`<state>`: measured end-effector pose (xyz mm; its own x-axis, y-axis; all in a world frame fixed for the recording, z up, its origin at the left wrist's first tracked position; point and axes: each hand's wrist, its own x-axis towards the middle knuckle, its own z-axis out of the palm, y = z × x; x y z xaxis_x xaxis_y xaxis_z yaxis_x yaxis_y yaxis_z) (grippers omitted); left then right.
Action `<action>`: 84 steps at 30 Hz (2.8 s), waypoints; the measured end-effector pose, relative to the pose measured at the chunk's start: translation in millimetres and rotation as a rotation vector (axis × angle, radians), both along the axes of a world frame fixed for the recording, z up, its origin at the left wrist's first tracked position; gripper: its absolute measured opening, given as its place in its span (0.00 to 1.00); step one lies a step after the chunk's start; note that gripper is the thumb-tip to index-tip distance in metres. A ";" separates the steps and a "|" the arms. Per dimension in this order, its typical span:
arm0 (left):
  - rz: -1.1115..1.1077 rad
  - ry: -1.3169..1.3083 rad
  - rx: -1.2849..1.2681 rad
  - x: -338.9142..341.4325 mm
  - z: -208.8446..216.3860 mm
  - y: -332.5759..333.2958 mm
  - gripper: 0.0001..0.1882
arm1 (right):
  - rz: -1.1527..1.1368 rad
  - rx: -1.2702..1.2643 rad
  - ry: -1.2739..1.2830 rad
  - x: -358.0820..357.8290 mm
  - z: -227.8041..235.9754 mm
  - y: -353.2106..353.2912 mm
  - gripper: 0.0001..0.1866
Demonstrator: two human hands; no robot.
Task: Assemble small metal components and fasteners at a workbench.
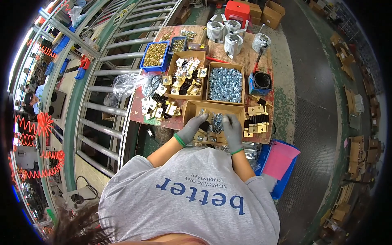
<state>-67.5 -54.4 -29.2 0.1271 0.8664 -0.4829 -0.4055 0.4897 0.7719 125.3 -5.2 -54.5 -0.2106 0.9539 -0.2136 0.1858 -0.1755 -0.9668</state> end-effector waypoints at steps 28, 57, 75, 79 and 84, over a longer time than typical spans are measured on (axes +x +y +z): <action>0.413 0.200 0.258 19.8 34.4 23.4 0.34 | 0.357 0.147 -0.361 -30.2 58.6 -15.0 0.09; 0.414 0.214 0.281 19.8 22.2 22.4 0.38 | 0.241 0.285 -0.182 -28.4 41.7 -18.2 0.15; 0.442 0.222 0.231 19.6 21.4 28.5 0.35 | 0.339 0.410 -0.150 -25.5 38.1 -14.4 0.11; 0.469 0.161 0.271 22.3 11.1 32.9 0.35 | 0.288 0.048 -0.124 -28.4 40.2 -8.4 0.11; 0.462 0.147 0.228 17.4 9.7 29.8 0.35 | 0.357 0.535 -0.204 -22.7 33.5 -13.8 0.11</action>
<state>-50.1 -24.6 -19.5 -0.3472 0.9011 -0.2597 -0.4190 0.0987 0.9026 102.6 -19.0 -21.0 -0.5381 0.8188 0.2000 0.3317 0.4239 -0.8428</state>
